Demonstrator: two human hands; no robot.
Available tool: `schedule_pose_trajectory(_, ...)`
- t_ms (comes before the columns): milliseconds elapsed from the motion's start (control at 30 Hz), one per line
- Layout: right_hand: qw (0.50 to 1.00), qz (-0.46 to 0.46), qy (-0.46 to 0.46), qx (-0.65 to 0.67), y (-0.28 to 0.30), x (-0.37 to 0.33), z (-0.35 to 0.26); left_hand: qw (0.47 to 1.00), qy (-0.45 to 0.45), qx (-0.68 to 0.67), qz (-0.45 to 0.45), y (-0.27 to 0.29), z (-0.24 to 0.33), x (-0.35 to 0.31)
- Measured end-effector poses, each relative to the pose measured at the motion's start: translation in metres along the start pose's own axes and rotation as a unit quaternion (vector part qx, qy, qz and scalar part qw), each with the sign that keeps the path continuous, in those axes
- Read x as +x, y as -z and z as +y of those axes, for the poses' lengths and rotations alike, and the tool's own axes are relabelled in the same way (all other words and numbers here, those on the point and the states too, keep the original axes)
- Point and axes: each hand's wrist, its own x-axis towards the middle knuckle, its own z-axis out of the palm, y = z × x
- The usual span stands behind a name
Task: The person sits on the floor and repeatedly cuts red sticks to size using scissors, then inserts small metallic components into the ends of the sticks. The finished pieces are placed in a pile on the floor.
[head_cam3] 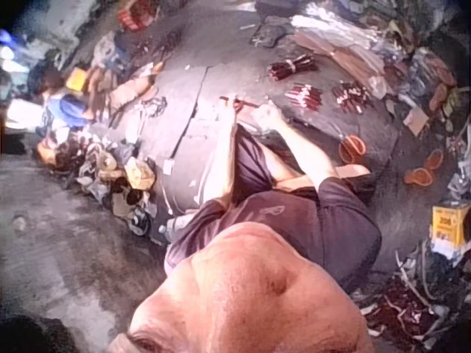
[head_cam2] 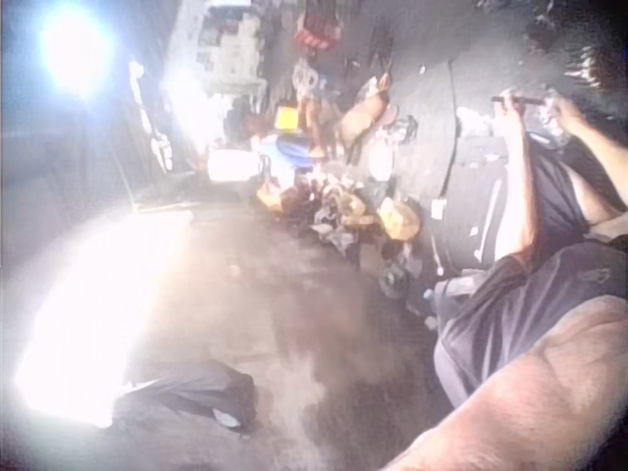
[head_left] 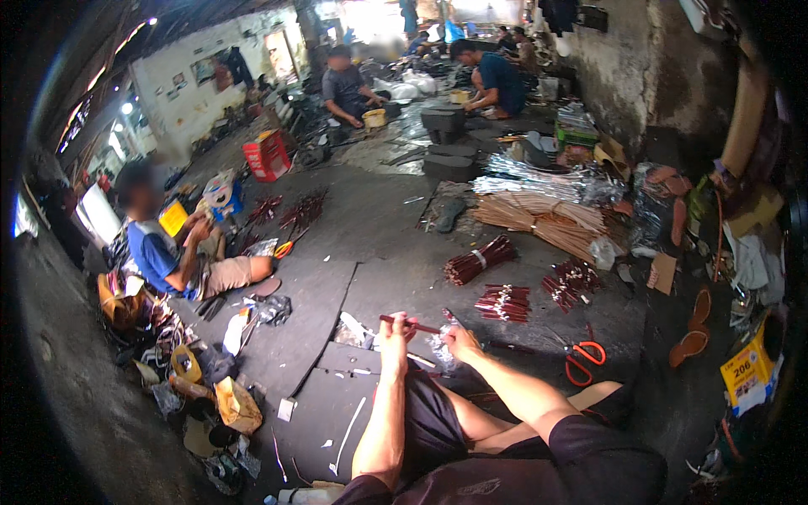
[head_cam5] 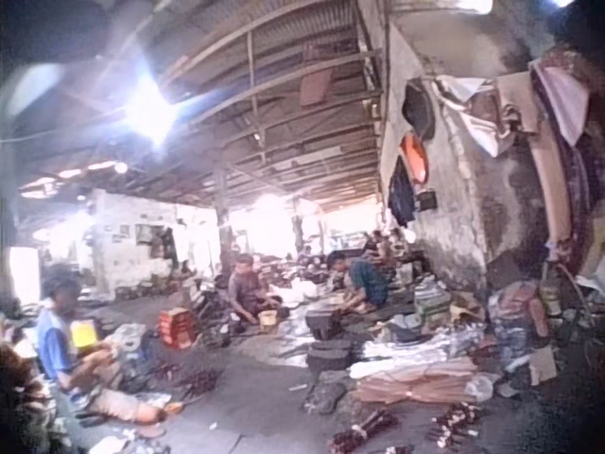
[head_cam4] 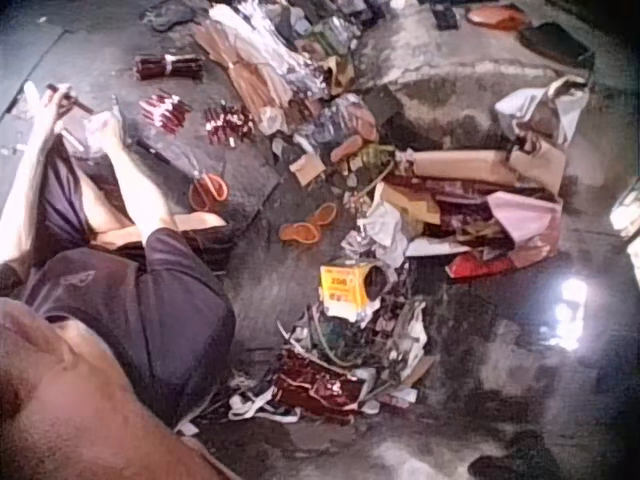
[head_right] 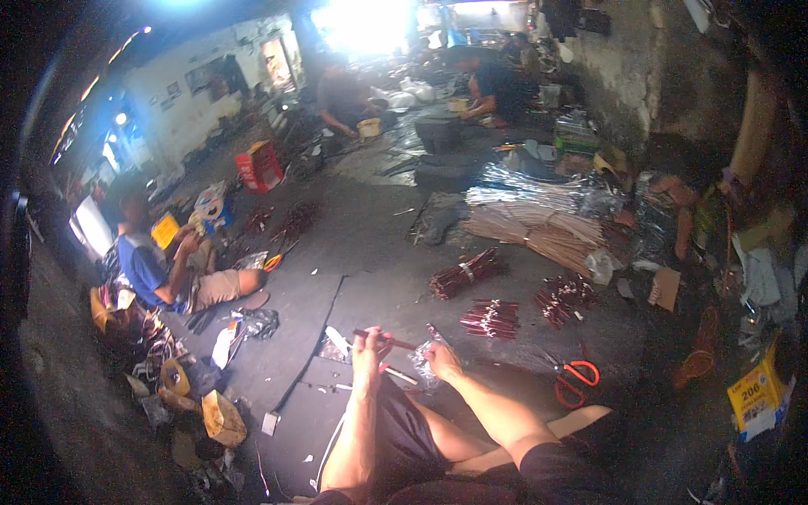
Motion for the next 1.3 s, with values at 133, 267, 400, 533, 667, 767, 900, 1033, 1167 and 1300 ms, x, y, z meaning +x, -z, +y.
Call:
schedule_pose_trajectory(133,0.974,-0.149,-0.083,0.146,0.031,0.007,0.001,0.999,0.013,-0.044,-0.028,-0.008,0.003,-0.011)
schedule_pose_trajectory(267,0.948,-0.072,0.047,0.308,0.092,0.013,0.002,0.994,0.041,0.058,-0.083,-0.066,0.015,-0.036)
schedule_pose_trajectory(400,0.927,0.013,0.113,0.358,0.189,-0.059,-0.078,0.989,0.036,0.085,-0.113,-0.131,0.048,-0.077)
schedule_pose_trajectory(533,0.938,0.058,0.136,0.312,0.225,-0.118,-0.098,0.976,0.044,-0.023,-0.210,-0.146,0.041,-0.084)
schedule_pose_trajectory(667,0.911,0.121,0.188,0.345,0.211,-0.139,-0.083,0.962,0.090,-0.060,-0.250,-0.144,0.047,-0.099)
schedule_pose_trajectory(767,0.893,0.114,0.175,0.399,0.205,-0.150,-0.084,0.957,0.132,-0.087,-0.243,-0.143,0.052,-0.108)
schedule_pose_trajectory(900,0.932,0.119,0.286,0.187,0.217,-0.147,-0.080,0.920,0.197,-0.171,-0.293,-0.125,0.042,-0.102)
schedule_pose_trajectory(1033,0.929,0.068,0.306,0.195,0.230,-0.146,-0.086,0.871,0.283,-0.215,-0.339,-0.118,0.039,-0.103)
schedule_pose_trajectory(1167,0.931,0.067,0.341,0.115,0.244,-0.146,-0.081,0.824,0.349,-0.271,-0.354,-0.121,0.039,-0.105)
schedule_pose_trajectory(1300,0.930,0.064,0.346,0.109,0.249,-0.144,-0.079,0.789,0.378,-0.308,-0.374,-0.119,0.035,-0.102)
